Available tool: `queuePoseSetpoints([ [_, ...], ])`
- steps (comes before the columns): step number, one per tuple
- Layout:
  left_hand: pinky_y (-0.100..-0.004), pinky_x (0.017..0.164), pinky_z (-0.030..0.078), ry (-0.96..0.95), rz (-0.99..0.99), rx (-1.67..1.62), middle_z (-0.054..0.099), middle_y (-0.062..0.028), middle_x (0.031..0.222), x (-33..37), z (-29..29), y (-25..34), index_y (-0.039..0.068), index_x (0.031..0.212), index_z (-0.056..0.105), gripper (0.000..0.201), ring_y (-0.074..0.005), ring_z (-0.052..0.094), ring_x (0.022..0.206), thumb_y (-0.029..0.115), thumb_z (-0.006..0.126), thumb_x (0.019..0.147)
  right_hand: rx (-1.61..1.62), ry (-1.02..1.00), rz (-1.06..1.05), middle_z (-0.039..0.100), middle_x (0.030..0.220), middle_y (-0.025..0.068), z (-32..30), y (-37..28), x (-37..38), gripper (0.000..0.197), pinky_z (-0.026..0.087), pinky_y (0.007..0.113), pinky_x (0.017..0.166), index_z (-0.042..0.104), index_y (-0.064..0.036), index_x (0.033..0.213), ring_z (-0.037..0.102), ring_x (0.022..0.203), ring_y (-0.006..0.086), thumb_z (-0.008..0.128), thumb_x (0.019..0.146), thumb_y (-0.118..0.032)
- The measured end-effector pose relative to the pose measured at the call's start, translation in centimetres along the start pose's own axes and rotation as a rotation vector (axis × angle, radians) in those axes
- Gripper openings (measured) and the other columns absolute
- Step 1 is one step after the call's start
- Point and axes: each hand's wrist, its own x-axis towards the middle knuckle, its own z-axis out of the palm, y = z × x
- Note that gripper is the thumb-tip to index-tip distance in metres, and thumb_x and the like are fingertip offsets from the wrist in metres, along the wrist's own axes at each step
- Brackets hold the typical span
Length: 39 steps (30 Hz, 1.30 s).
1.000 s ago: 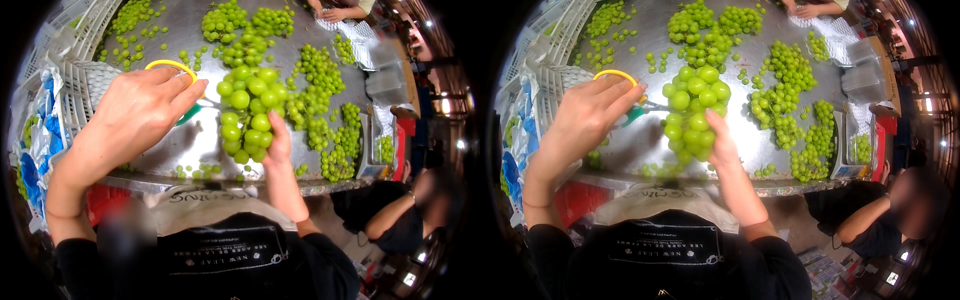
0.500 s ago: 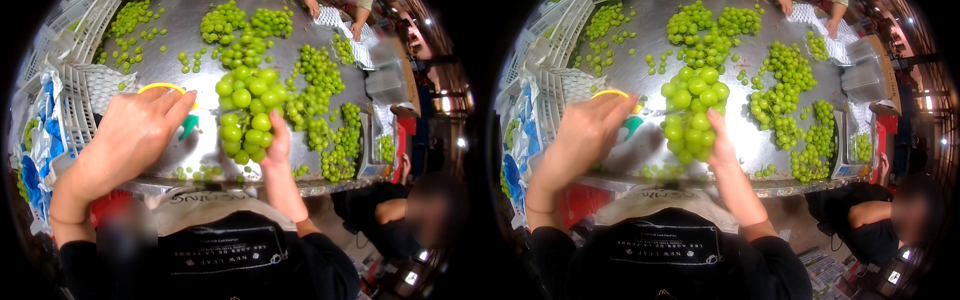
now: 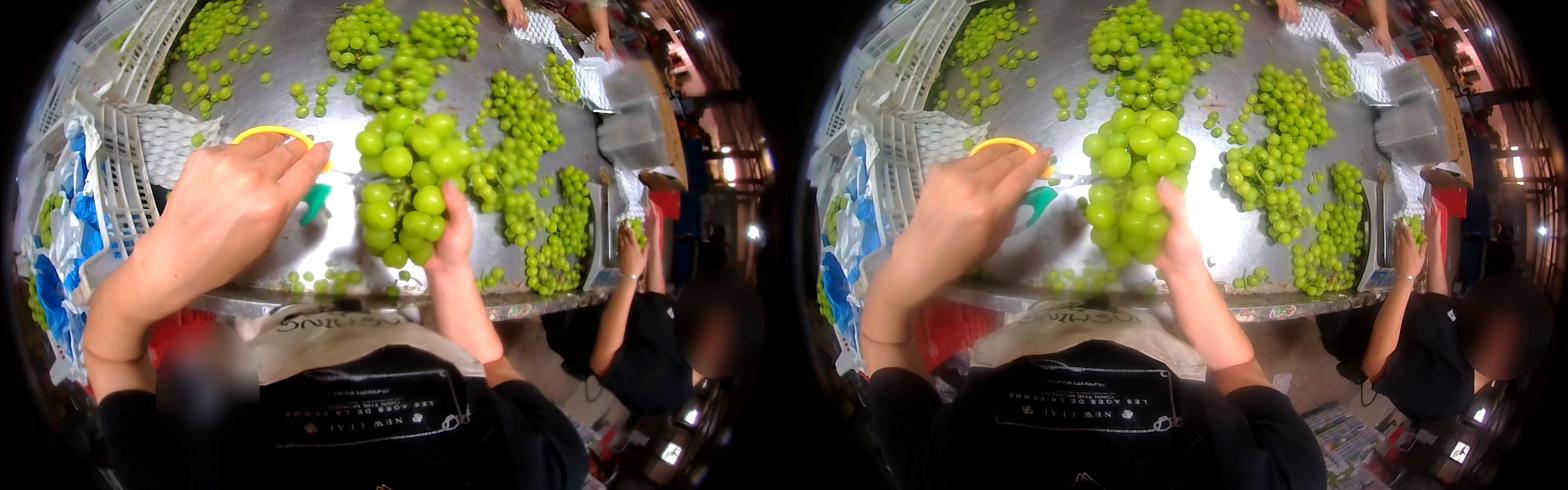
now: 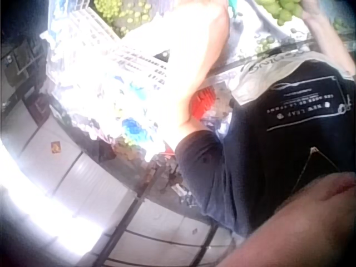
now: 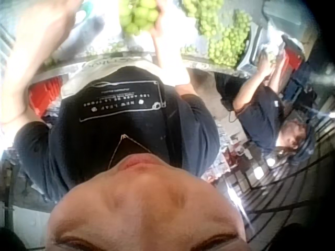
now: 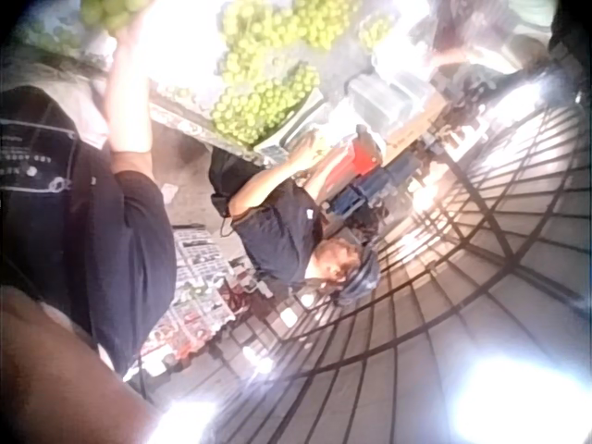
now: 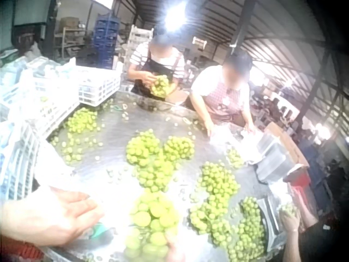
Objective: The person sorts bunches of grapes at a table, using scissors to trim the stems and placing selected bunches into a plastic crate lined with protective materials.
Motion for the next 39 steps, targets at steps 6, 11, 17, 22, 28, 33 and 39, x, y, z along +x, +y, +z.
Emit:
queuePoseSetpoints([
  [6, -0.0317, 0.056, 0.051, -0.116, -0.012, 0.026, 0.063, -0.0121, 0.080, -0.1, 0.1, -0.4, 0.000, 0.104, 0.058, 0.038, -0.0258, 0.064, 0.075, -0.005, 0.055, 0.066, -0.012, 0.029, 0.000, 0.048, 0.124, 0.0166, -0.1, 0.0, 0.0, 0.063, 0.044, 0.044, 0.093, 0.035, -0.0001, 0.131, 0.051, 0.110, 0.0300, 0.049, 0.087, -0.043],
  [11, -0.0317, 0.060, 0.052, -0.072, -0.003, -0.061, 0.064, -0.0121, 0.080, -0.5, -0.8, -0.9, 0.001, 0.104, 0.057, 0.041, -0.0248, 0.065, 0.072, -0.005, 0.058, 0.064, 0.002, 0.040, -0.010, 0.044, 0.128, 0.0218, -0.6, 0.4, 0.6, 0.072, 0.042, 0.046, 0.095, 0.029, 0.0005, 0.135, 0.048, 0.115, 0.0344, 0.049, 0.085, -0.047],
  [17, -0.0331, 0.064, 0.053, -0.122, -0.005, -0.178, 0.064, -0.0115, 0.084, -0.9, -2.7, 0.6, 0.003, 0.108, 0.054, 0.050, -0.0260, 0.064, 0.073, -0.001, 0.066, 0.060, -0.025, 0.062, -0.076, 0.041, 0.129, 0.0246, -2.3, 0.3, 1.0, 0.075, 0.042, 0.047, 0.096, 0.027, 0.0008, 0.136, 0.045, 0.118, 0.0374, 0.049, 0.084, -0.049],
  [22, -0.0337, 0.064, 0.052, -0.223, -0.055, -0.159, 0.063, -0.0124, 0.086, -1.1, -2.8, 1.5, 0.001, 0.112, 0.052, 0.052, -0.0272, 0.063, 0.074, 0.000, 0.063, 0.060, 0.008, 0.170, -0.142, 0.041, 0.129, 0.0241, -1.8, 0.2, 1.0, 0.075, 0.042, 0.047, 0.095, 0.027, 0.0014, 0.135, 0.045, 0.117, 0.0376, 0.048, 0.085, -0.050],
  [28, -0.0335, 0.063, 0.051, -0.193, -0.084, -0.160, 0.062, -0.0134, 0.086, -1.4, -1.8, 2.0, 0.000, 0.113, 0.052, 0.052, -0.0286, 0.062, 0.074, -0.001, 0.062, 0.062, -0.115, 0.200, -0.232, 0.041, 0.129, 0.0241, -1.4, 0.5, 0.7, 0.072, 0.042, 0.047, 0.096, 0.027, 0.0023, 0.135, 0.046, 0.117, 0.0366, 0.047, 0.086, -0.048],
  [33, -0.0320, 0.060, 0.049, -0.340, -0.171, -0.205, 0.062, -0.0154, 0.082, -1.3, -1.8, 2.3, 0.000, 0.113, 0.054, 0.051, -0.0264, 0.062, 0.071, 0.003, 0.064, 0.063, -0.090, 0.201, -0.261, 0.040, 0.131, 0.0237, -1.3, 0.9, 0.6, 0.071, 0.040, 0.046, 0.097, 0.027, 0.0022, 0.135, 0.045, 0.118, 0.0361, 0.046, 0.087, -0.046],
  [39, -0.0304, 0.052, 0.047, -0.563, -0.272, -0.448, 0.061, -0.0148, 0.065, -1.1, -1.9, 0.9, 0.000, 0.096, 0.062, 0.031, -0.0237, 0.060, 0.054, 0.004, 0.063, 0.065, 0.015, 0.063, -0.353, 0.045, 0.122, 0.0134, -2.1, 1.7, 0.3, 0.064, 0.043, 0.039, 0.093, 0.032, -0.0017, 0.130, 0.049, 0.109, 0.0258, 0.062, 0.080, -0.029],
])
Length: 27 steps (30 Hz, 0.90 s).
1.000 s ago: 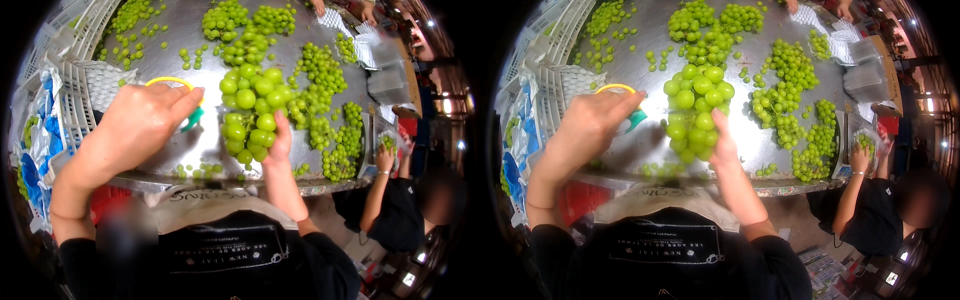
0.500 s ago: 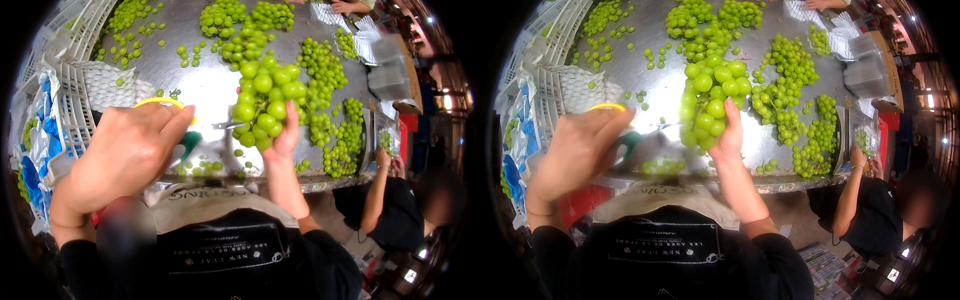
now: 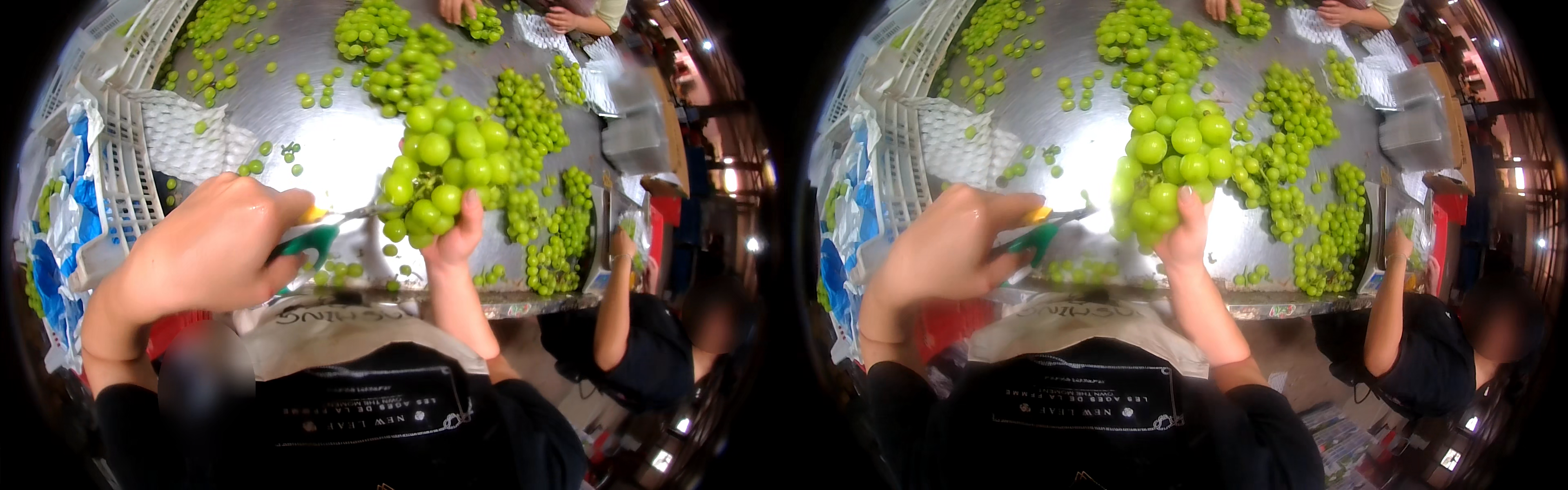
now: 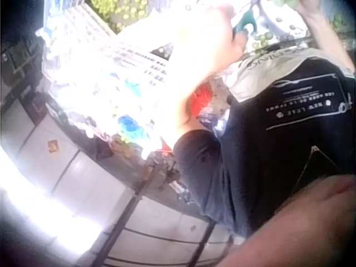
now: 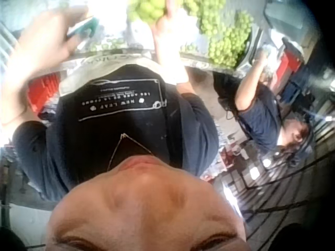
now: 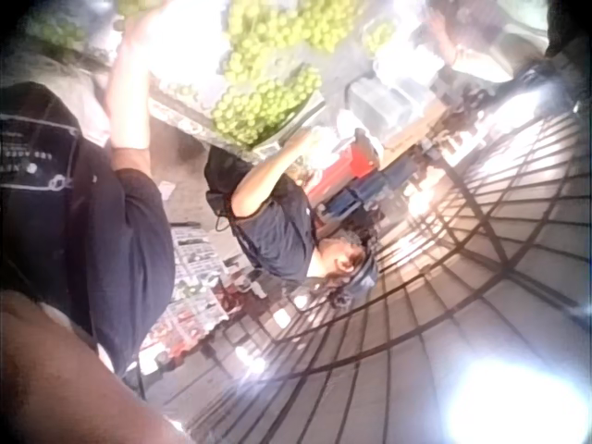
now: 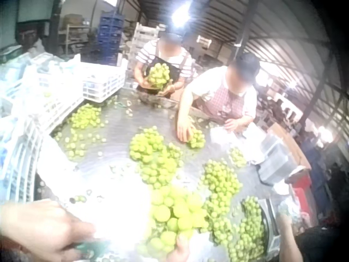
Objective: The person sorts bunches of grapes at a table, using scissors to trim the stems and placing selected bunches into a plastic crate lined with protective materials.
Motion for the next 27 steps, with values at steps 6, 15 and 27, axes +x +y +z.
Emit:
queuePoseSetpoints([
  [6, -0.0297, 0.049, 0.046, -0.076, -0.020, -0.162, 0.060, -0.0117, 0.059, 0.1, -0.3, -0.5, 0.000, 0.089, 0.063, 0.023, -0.0206, 0.057, 0.046, 0.001, 0.061, 0.067, -0.219, 0.036, -0.177, 0.046, 0.124, 0.0165, -1.5, 0.8, -0.8, 0.065, 0.040, 0.043, 0.096, 0.035, -0.0001, 0.130, 0.048, 0.112, 0.0308, 0.060, 0.079, -0.032],
  [15, -0.0338, 0.048, 0.041, -0.008, 0.094, -0.160, 0.053, -0.0134, 0.054, 0.2, 0.0, -0.9, 0.000, 0.082, 0.062, 0.017, -0.0252, 0.051, 0.045, -0.004, 0.060, 0.065, -0.410, -0.018, -0.269, 0.048, 0.120, 0.0150, -1.3, 1.0, -0.8, 0.065, 0.042, 0.042, 0.093, 0.038, 0.0000, 0.127, 0.050, 0.109, 0.0285, 0.063, 0.075, -0.031],
  [27, -0.0383, 0.068, 0.049, 0.016, -0.106, -0.151, 0.064, -0.0153, 0.075, 0.1, 6.3, -5.7, 0.005, 0.091, 0.064, 0.021, -0.0319, 0.063, 0.075, 0.007, 0.066, 0.070, 0.562, -0.108, 0.185, 0.027, 0.140, 0.0186, -1.9, -2.1, 2.5, 0.076, 0.038, 0.054, 0.097, 0.026, -0.0113, 0.139, 0.032, 0.127, 0.0401, 0.057, 0.079, -0.048],
])
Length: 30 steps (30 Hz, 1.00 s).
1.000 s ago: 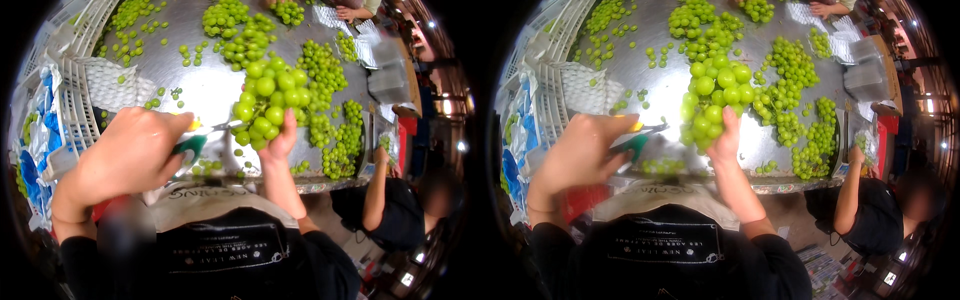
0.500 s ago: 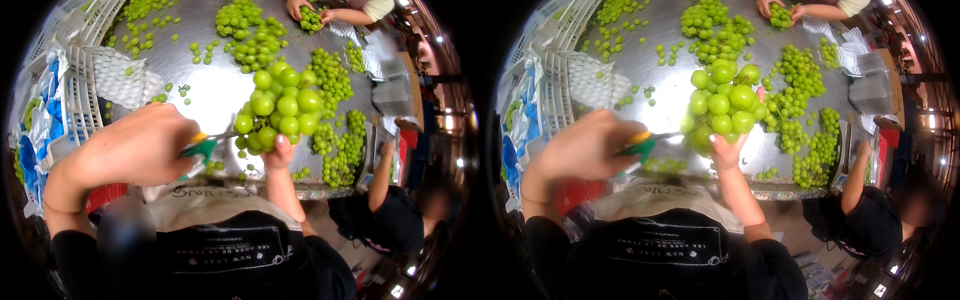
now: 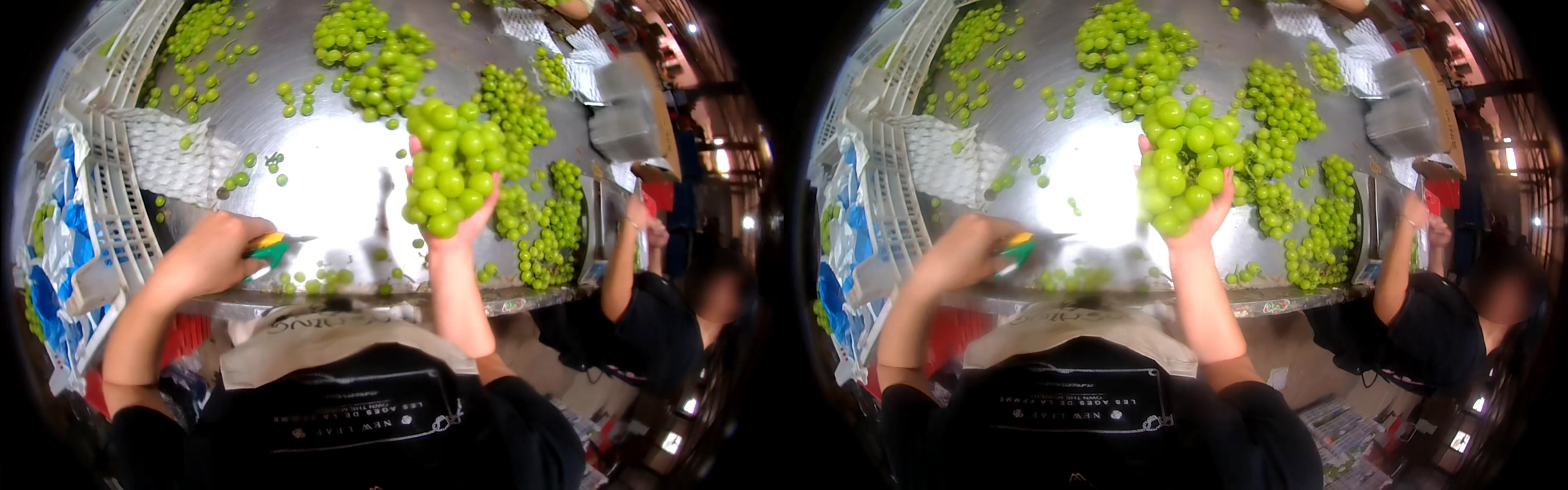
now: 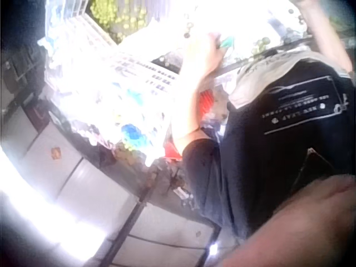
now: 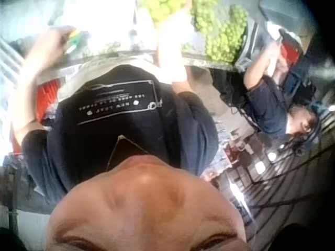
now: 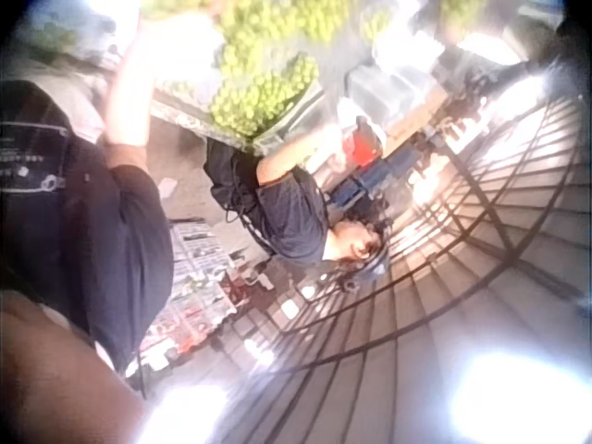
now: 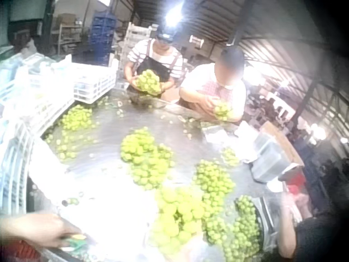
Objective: The person sorts bunches of grapes at a table, using scissors to trim the stems and placing selected bunches into a plastic crate lined with protective materials.
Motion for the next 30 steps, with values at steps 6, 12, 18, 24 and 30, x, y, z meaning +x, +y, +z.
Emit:
queuePoseSetpoints([
  [6, -0.0423, 0.077, 0.047, -0.117, -0.022, 0.163, 0.062, -0.0192, 0.090, 3.2, 8.7, -3.1, 0.000, 0.097, 0.061, 0.022, -0.0348, 0.060, 0.084, 0.010, 0.059, 0.078, 0.267, -0.036, 0.075, 0.028, 0.141, 0.0166, -1.0, -0.5, 0.1, 0.080, 0.034, 0.054, 0.098, 0.026, -0.0145, 0.140, 0.031, 0.128, 0.0399, 0.056, 0.077, -0.053],
  [12, -0.0330, 0.066, 0.051, 0.424, 0.229, -0.287, 0.064, -0.0149, 0.086, 5.3, 5.3, 2.7, 0.000, 0.094, 0.062, 0.019, -0.0252, 0.063, 0.084, 0.011, 0.065, 0.079, 0.044, -0.131, 0.047, 0.028, 0.141, 0.0162, 0.0, -0.1, 0.0, 0.085, 0.023, 0.057, 0.105, 0.023, -0.0122, 0.141, 0.031, 0.128, 0.0401, 0.056, 0.075, -0.055],
  [18, -0.0271, 0.065, 0.050, 0.507, 0.401, -0.567, 0.060, -0.0087, 0.088, 7.1, 3.6, 6.7, 0.001, 0.093, 0.058, 0.023, -0.0164, 0.062, 0.079, 0.008, 0.069, 0.075, -0.003, -0.109, -0.040, 0.031, 0.140, 0.0165, 3.0, 1.5, 0.4, 0.085, 0.013, 0.058, 0.109, 0.024, -0.0107, 0.140, 0.032, 0.127, 0.0394, 0.055, 0.075, -0.055],
  [24, -0.0269, 0.055, 0.050, 0.928, 0.649, -0.363, 0.057, -0.0084, 0.083, 7.0, 4.3, 7.9, 0.003, 0.090, 0.057, 0.031, -0.0207, 0.061, 0.066, 0.003, 0.074, 0.063, 0.223, 0.007, 0.000, 0.035, 0.137, 0.0147, 3.6, 1.1, 0.5, 0.072, 0.025, 0.052, 0.107, 0.031, -0.0110, 0.137, 0.035, 0.127, 0.0341, 0.052, 0.080, -0.051],
  [30, -0.0292, 0.053, 0.049, 0.960, 0.587, -0.235, 0.056, -0.0069, 0.079, 7.6, 4.0, 8.0, 0.004, 0.084, 0.057, 0.027, -0.0214, 0.059, 0.063, 0.004, 0.073, 0.061, 0.029, 0.126, -0.054, 0.036, 0.136, 0.0157, 3.8, 2.3, 0.1, 0.070, 0.028, 0.051, 0.105, 0.031, -0.0109, 0.137, 0.036, 0.126, 0.0349, 0.050, 0.082, -0.050],
])
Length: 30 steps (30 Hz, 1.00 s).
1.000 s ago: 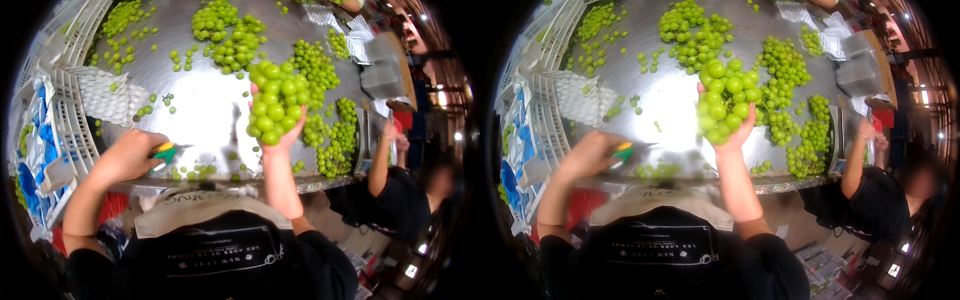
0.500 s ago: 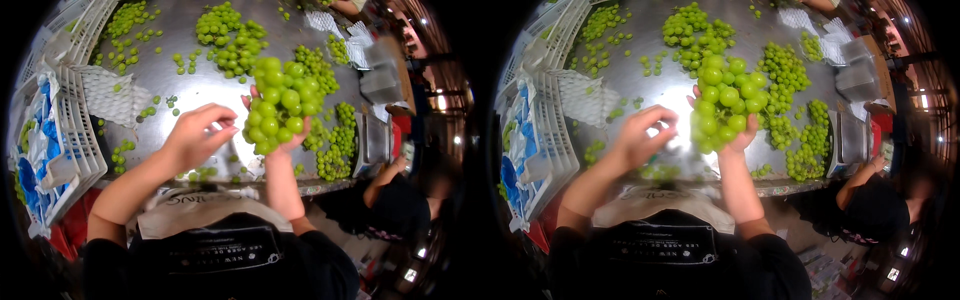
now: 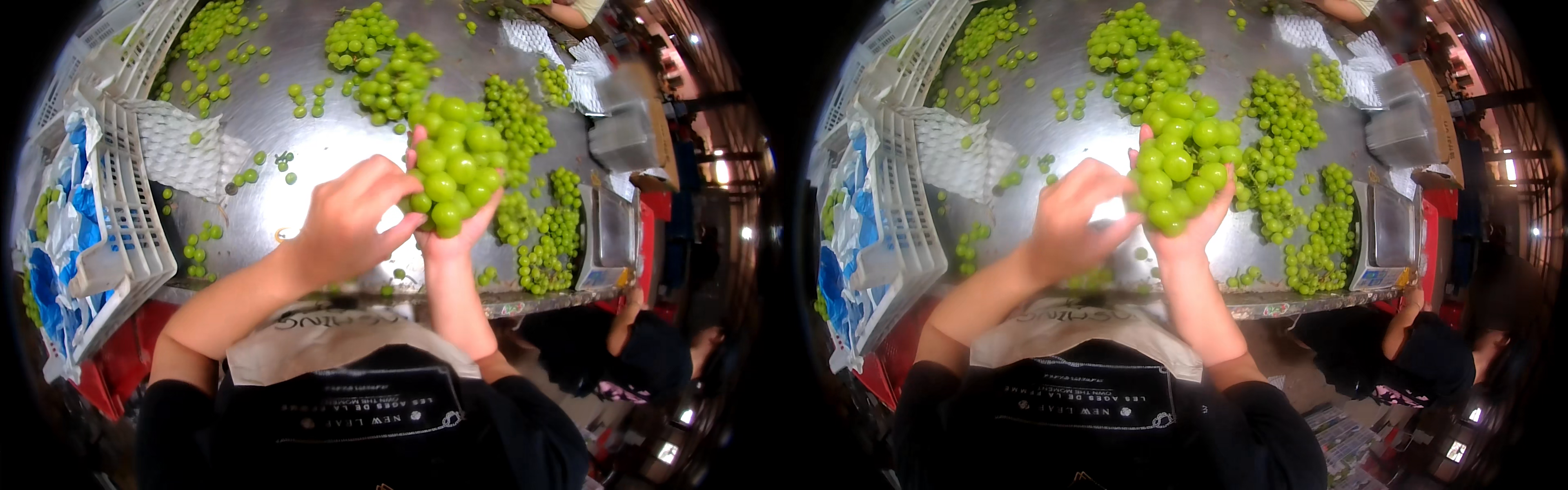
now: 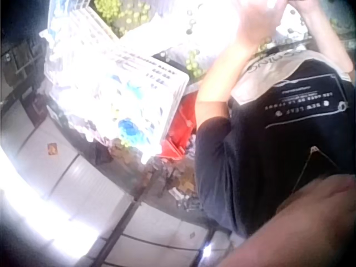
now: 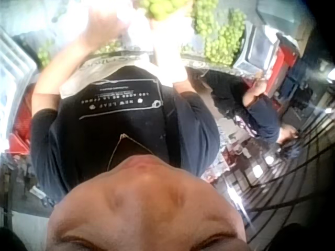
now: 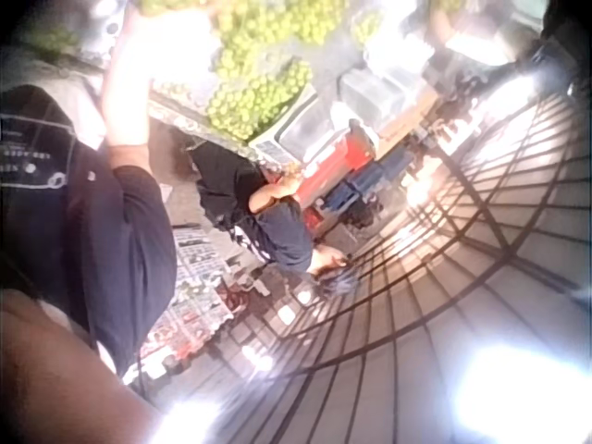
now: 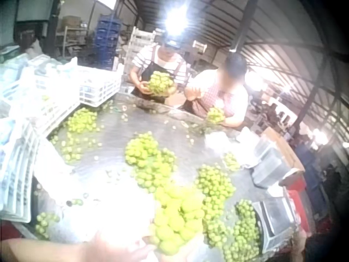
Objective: The person sorts bunches of grapes at a table, using scissors to trim the stems and placing selected bunches into a plastic crate lined with protective materials.
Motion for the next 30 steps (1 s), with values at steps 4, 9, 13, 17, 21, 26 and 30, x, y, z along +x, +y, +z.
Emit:
queuePoseSetpoints([
  [4, -0.0305, 0.049, 0.046, -0.065, 0.014, 0.042, 0.055, -0.0052, 0.072, 0.1, -0.5, -0.9, 0.005, 0.076, 0.056, 0.022, -0.0209, 0.056, 0.058, 0.008, 0.071, 0.061, -0.107, -0.003, -0.024, 0.036, 0.136, 0.0161, 0.1, 0.6, -0.4, 0.067, 0.030, 0.050, 0.104, 0.033, -0.0101, 0.136, 0.037, 0.125, 0.0349, 0.049, 0.083, -0.049],
  [9, -0.0320, 0.045, 0.044, -0.409, 0.140, -0.090, 0.054, -0.0039, 0.066, 0.7, -3.2, -1.3, 0.006, 0.069, 0.054, 0.017, -0.0199, 0.054, 0.055, 0.012, 0.069, 0.065, 0.027, 0.056, 0.009, 0.037, 0.135, 0.0162, 0.4, -0.6, 0.5, 0.065, 0.034, 0.047, 0.101, 0.035, -0.0086, 0.134, 0.039, 0.123, 0.0347, 0.046, 0.085, -0.049],
  [13, -0.0296, 0.060, 0.047, -0.262, -0.147, -0.162, 0.058, -0.0081, 0.082, 0.3, -3.4, -2.5, 0.004, 0.079, 0.060, 0.017, -0.0189, 0.057, 0.069, 0.020, 0.065, 0.076, 0.070, 0.056, 0.035, 0.037, 0.135, 0.0155, 0.2, -1.0, 0.6, 0.065, 0.036, 0.047, 0.100, 0.035, -0.0083, 0.134, 0.041, 0.121, 0.0342, 0.046, 0.085, -0.050],
  [17, -0.0321, 0.086, 0.047, 0.032, -0.319, -0.365, 0.051, -0.0152, 0.116, 1.1, -1.5, -2.5, 0.004, 0.114, 0.055, 0.039, -0.0228, 0.052, 0.106, 0.028, 0.060, 0.084, -0.052, 0.103, 0.004, 0.038, 0.134, 0.0146, 0.7, -0.1, 0.4, 0.063, 0.035, 0.047, 0.101, 0.035, -0.0083, 0.134, 0.041, 0.121, 0.0334, 0.048, 0.086, -0.047],
  [21, -0.0388, 0.105, 0.032, -0.064, -0.554, -0.828, 0.029, -0.0178, 0.141, 1.6, -0.2, -2.3, 0.007, 0.141, 0.023, 0.074, -0.0298, 0.026, 0.132, 0.044, 0.055, 0.086, -0.598, 0.174, -0.191, 0.032, 0.139, 0.0114, 0.3, 1.2, -0.5, 0.068, 0.028, 0.045, 0.106, 0.024, -0.0110, 0.140, 0.036, 0.126, 0.0300, 0.053, 0.086, -0.041],
  [26, -0.0392, 0.100, 0.039, 0.008, -0.588, -1.085, 0.037, -0.0168, 0.136, 0.7, 1.6, -5.5, 0.006, 0.138, 0.027, 0.074, -0.0286, 0.037, 0.126, 0.043, 0.058, 0.082, -1.003, -0.178, -0.378, 0.010, 0.147, 0.0096, 2.1, 1.7, -0.7, 0.094, 0.016, 0.045, 0.111, 0.004, -0.0086, 0.143, 0.021, 0.132, 0.0283, 0.051, 0.080, -0.061],
  [30, -0.0361, 0.090, 0.047, 0.018, -0.772, -1.629, 0.048, -0.0132, 0.124, -0.1, 1.3, -6.7, 0.005, 0.131, 0.037, 0.064, -0.0239, 0.053, 0.107, 0.049, 0.048, 0.086, -1.110, -0.173, -0.419, 0.006, 0.148, 0.0130, 2.9, 0.8, -1.0, 0.087, 0.014, 0.045, 0.111, 0.006, -0.0039, 0.142, 0.024, 0.131, 0.0298, 0.046, 0.085, -0.056],
])
